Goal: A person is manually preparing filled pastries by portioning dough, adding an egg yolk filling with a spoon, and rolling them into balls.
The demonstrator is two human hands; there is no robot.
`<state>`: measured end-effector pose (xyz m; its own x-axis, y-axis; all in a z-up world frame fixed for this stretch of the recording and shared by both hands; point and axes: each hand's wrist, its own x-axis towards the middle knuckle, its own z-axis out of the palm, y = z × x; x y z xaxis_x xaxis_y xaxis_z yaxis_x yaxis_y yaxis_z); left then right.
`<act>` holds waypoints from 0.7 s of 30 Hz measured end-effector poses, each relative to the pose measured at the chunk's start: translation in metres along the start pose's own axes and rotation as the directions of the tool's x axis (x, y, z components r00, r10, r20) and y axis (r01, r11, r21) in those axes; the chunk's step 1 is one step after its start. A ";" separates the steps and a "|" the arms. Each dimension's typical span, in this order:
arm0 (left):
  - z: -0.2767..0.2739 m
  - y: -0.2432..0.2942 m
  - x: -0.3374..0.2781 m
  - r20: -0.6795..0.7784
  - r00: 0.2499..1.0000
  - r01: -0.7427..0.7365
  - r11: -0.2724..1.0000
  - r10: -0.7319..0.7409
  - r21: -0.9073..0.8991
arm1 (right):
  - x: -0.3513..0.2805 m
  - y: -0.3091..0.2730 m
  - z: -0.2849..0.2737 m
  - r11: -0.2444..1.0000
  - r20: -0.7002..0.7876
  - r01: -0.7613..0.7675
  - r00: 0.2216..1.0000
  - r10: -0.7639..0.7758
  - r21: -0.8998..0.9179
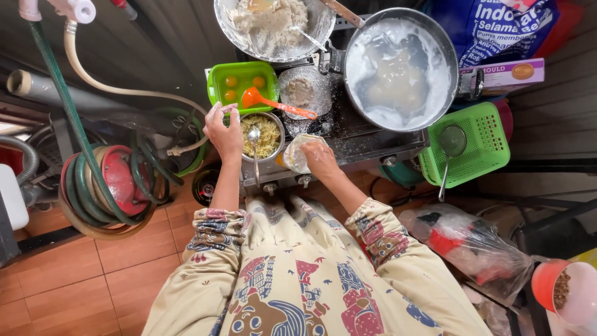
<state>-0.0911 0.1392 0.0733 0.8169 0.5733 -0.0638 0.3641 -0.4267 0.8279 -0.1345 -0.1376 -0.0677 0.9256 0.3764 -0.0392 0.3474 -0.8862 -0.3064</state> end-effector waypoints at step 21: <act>0.012 -0.007 0.015 0.039 0.999 -0.032 0.999 0.034 -0.041 | 0.129 0.062 -0.061 0.761 -0.123 -0.372 0.855 0.504 0.532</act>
<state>-0.0757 0.1424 0.0596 0.8456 0.5307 -0.0574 0.3188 -0.4158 0.8518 0.0154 -0.1603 -0.0341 0.9849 -0.1583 -0.0706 -0.1597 -0.6707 -0.7243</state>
